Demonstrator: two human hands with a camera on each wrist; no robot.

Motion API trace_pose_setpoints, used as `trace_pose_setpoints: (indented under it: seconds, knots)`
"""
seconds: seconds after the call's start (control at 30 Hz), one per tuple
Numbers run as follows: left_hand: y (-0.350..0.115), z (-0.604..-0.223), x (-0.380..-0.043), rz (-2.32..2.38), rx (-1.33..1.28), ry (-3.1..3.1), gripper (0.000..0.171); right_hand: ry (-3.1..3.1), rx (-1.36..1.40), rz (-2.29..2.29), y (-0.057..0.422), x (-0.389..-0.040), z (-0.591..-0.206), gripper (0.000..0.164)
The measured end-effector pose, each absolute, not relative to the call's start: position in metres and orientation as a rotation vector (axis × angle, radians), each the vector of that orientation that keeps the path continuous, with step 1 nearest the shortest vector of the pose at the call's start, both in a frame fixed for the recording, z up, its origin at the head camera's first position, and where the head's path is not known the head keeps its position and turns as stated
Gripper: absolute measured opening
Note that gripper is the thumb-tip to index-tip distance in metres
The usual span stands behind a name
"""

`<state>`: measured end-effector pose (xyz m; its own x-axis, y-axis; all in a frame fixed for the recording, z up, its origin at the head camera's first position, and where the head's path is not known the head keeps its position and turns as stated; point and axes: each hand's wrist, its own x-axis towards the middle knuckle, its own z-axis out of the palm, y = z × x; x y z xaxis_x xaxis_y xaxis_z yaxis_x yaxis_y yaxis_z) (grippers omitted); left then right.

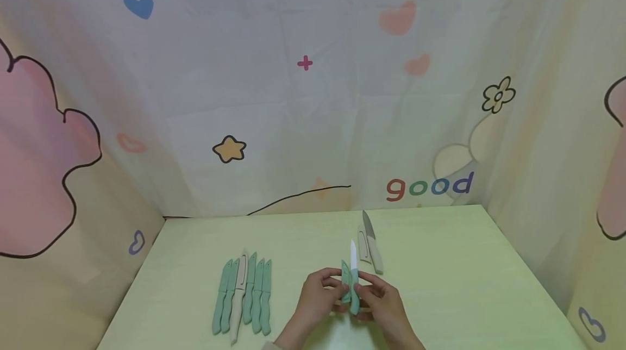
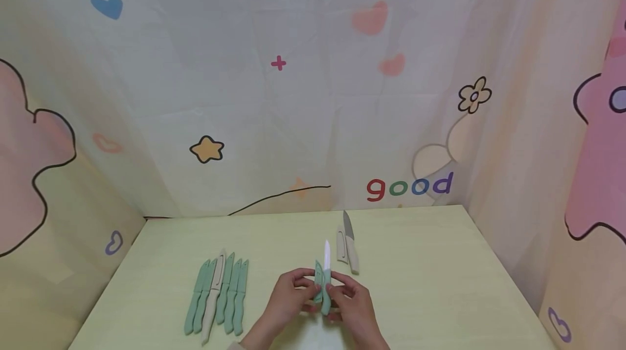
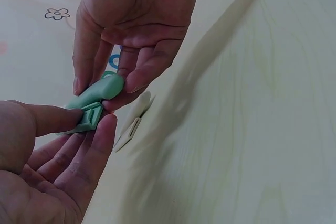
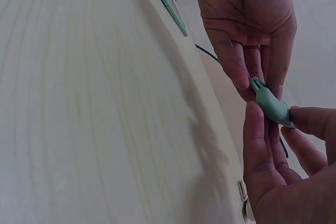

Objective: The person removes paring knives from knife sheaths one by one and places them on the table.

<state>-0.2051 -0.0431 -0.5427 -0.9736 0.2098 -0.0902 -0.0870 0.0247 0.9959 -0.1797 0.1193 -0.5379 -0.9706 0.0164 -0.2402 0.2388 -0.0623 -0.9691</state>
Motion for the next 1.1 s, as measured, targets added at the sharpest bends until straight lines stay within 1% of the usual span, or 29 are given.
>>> trace_pose_setpoints:
  seconds: [0.43, 0.73, 0.9, 1.0, 1.1]
  knots:
    - [-0.040, -0.546, -0.204, 2.063, 0.082, 2.083, 0.042, 2.043, 0.285, -2.182, 0.118, -0.187, -0.540, 0.042]
    - [-0.039, -0.549, -0.205, 2.076, 0.067, 2.103, 0.045, 2.080, 0.252, -2.191, 0.117, -0.192, -0.544, 0.042]
    - [-0.040, -0.550, -0.207, 2.076, 0.050, 2.096, 0.049, 2.081, 0.224, -2.173, 0.116, -0.195, -0.545, 0.051]
    - [-0.041, -0.551, -0.210, 2.073, 0.056, 2.108, 0.050, 2.061, 0.188, -2.181, 0.116, -0.197, -0.546, 0.059]
    - [-0.041, -0.552, -0.214, 2.058, 0.066, 2.128, 0.049, 2.051, 0.169, -2.188, 0.115, -0.200, -0.547, 0.064]
